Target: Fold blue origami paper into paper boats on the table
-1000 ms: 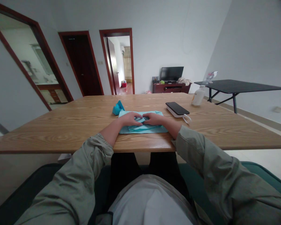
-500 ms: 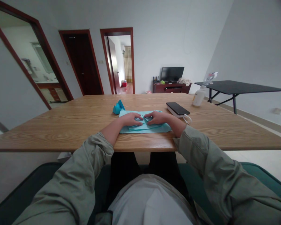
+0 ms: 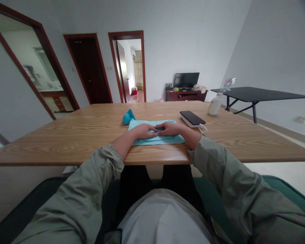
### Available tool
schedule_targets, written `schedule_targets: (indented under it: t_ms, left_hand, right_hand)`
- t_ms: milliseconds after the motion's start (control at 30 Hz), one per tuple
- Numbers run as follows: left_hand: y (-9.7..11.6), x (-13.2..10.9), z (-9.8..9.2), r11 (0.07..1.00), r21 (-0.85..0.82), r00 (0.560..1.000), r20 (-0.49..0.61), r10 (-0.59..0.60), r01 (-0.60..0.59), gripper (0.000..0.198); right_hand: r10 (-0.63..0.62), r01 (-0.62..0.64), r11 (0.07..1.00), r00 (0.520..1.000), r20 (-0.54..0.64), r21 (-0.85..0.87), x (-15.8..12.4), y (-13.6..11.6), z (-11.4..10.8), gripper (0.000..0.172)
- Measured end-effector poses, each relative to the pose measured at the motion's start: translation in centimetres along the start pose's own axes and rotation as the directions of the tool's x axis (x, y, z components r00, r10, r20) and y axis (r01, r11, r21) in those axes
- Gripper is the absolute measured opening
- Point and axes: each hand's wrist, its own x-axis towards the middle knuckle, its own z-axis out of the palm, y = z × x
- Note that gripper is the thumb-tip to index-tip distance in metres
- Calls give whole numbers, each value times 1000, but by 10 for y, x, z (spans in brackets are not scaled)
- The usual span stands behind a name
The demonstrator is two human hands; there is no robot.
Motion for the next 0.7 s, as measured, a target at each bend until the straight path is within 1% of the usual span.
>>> schedule_targets:
  t_ms: [100, 167, 333, 467, 633, 700]
  left_hand:
    - [-1, 0, -1, 1000, -21, 1000, 1, -13, 13, 47]
    - [-1, 0, -2, 998, -48, 999, -15, -44, 44, 45]
    - [3, 1, -1, 986, -115, 990, -55, -128, 121, 37]
    - [4, 0, -1, 987, -120, 992, -60, -111, 103, 35]
    - [0, 1, 1, 991, -111, 996, -31, -81, 77, 37]
    - [-2, 2, 2, 995, -79, 998, -26, -65, 63, 39]
  right_hand:
    - [40, -41, 999, 999, -7, -15, 0, 4, -2, 65]
    - [56, -56, 998, 998, -6, -9, 1, 7, -2, 66]
    - [35, -35, 998, 999, 2, 45, 0, 7, -3, 53]
    - [33, -33, 997, 999, -10, 69, -2, 2, -4, 46]
    - [53, -52, 993, 999, -7, 101, 0, 3, -6, 43]
    - [60, -58, 993, 998, -9, 104, 1, 5, -5, 43]
